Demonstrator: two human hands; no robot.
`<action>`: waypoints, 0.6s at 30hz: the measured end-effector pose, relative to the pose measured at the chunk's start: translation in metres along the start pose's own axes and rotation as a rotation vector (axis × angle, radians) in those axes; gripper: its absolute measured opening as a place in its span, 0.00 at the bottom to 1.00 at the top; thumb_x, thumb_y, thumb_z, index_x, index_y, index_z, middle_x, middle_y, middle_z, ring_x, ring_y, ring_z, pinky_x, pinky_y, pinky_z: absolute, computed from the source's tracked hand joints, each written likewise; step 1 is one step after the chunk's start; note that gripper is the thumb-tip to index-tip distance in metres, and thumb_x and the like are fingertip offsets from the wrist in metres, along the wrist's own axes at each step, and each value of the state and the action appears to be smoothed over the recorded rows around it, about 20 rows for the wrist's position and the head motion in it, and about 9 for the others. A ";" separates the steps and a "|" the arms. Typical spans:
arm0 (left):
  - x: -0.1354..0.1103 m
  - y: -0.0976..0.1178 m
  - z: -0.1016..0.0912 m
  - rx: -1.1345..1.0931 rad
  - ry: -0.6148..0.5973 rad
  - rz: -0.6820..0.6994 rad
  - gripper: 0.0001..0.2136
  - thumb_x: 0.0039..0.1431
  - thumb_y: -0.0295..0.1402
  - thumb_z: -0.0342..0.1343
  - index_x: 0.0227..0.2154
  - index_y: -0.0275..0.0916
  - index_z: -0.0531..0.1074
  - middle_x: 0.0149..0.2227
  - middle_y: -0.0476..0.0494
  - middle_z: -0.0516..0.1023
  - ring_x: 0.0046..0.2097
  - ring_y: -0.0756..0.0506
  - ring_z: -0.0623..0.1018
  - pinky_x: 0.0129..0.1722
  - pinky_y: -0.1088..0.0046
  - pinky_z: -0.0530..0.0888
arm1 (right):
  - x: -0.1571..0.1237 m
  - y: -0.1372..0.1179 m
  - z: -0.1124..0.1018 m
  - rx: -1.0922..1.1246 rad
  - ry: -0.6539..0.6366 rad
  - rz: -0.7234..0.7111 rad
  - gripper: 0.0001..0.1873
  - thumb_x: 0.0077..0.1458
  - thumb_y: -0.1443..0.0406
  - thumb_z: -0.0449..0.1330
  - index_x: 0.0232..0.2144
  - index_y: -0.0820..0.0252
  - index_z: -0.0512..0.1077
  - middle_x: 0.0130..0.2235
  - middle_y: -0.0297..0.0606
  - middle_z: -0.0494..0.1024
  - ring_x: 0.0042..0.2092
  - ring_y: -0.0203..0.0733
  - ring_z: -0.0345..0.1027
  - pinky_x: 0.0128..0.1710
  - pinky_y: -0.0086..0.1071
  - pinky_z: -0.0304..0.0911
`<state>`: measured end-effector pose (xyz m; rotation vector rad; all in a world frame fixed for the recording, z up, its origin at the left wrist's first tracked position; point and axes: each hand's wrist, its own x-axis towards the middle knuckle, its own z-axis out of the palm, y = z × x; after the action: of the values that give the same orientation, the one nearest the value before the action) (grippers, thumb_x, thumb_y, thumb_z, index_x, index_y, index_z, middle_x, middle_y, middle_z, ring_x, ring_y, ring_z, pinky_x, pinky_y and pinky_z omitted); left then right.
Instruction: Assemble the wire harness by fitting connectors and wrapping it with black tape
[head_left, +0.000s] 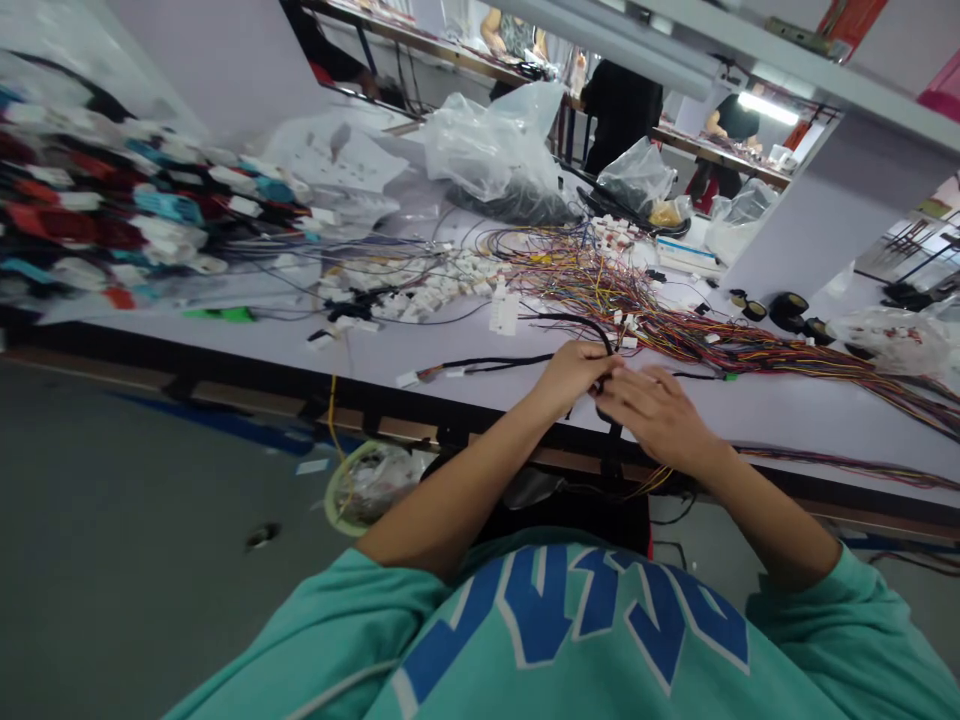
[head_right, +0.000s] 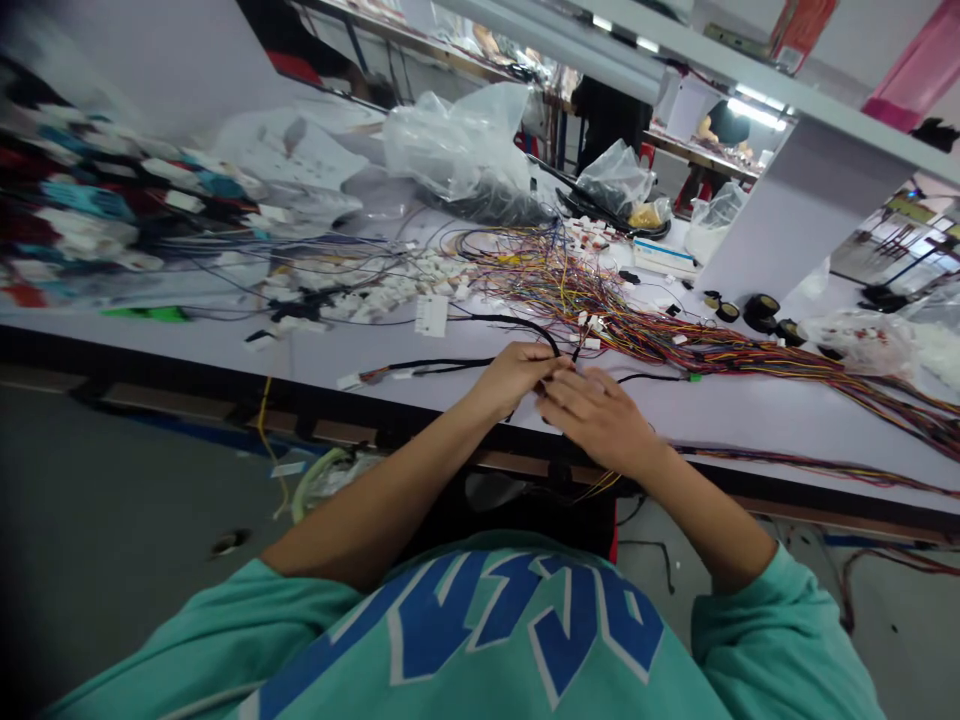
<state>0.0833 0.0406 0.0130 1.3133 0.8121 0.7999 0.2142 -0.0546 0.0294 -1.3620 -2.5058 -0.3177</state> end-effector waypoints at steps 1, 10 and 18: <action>-0.001 0.001 0.001 -0.030 -0.008 -0.032 0.11 0.43 0.32 0.58 0.12 0.35 0.65 0.13 0.54 0.62 0.18 0.55 0.62 0.17 0.80 0.57 | -0.002 -0.004 -0.005 -0.081 -0.048 -0.108 0.15 0.58 0.72 0.45 0.41 0.55 0.68 0.42 0.38 0.76 0.48 0.37 0.65 0.53 0.37 0.50; -0.007 -0.003 0.010 0.067 0.007 0.015 0.10 0.50 0.28 0.53 0.16 0.36 0.66 0.13 0.52 0.66 0.16 0.54 0.65 0.18 0.79 0.62 | 0.003 0.011 -0.013 -0.157 -0.212 0.364 0.19 0.57 0.59 0.48 0.46 0.64 0.66 0.37 0.45 0.78 0.38 0.45 0.69 0.40 0.37 0.51; -0.003 -0.018 0.016 0.154 -0.044 0.076 0.08 0.50 0.35 0.56 0.24 0.38 0.64 0.14 0.57 0.64 0.14 0.54 0.66 0.16 0.80 0.61 | 0.016 0.035 -0.004 0.071 -0.255 0.313 0.18 0.53 0.68 0.48 0.46 0.61 0.69 0.45 0.41 0.77 0.46 0.44 0.68 0.42 0.36 0.54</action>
<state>0.0965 0.0284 -0.0035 1.5008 0.8048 0.7780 0.2354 -0.0244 0.0410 -1.8324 -2.4110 0.0115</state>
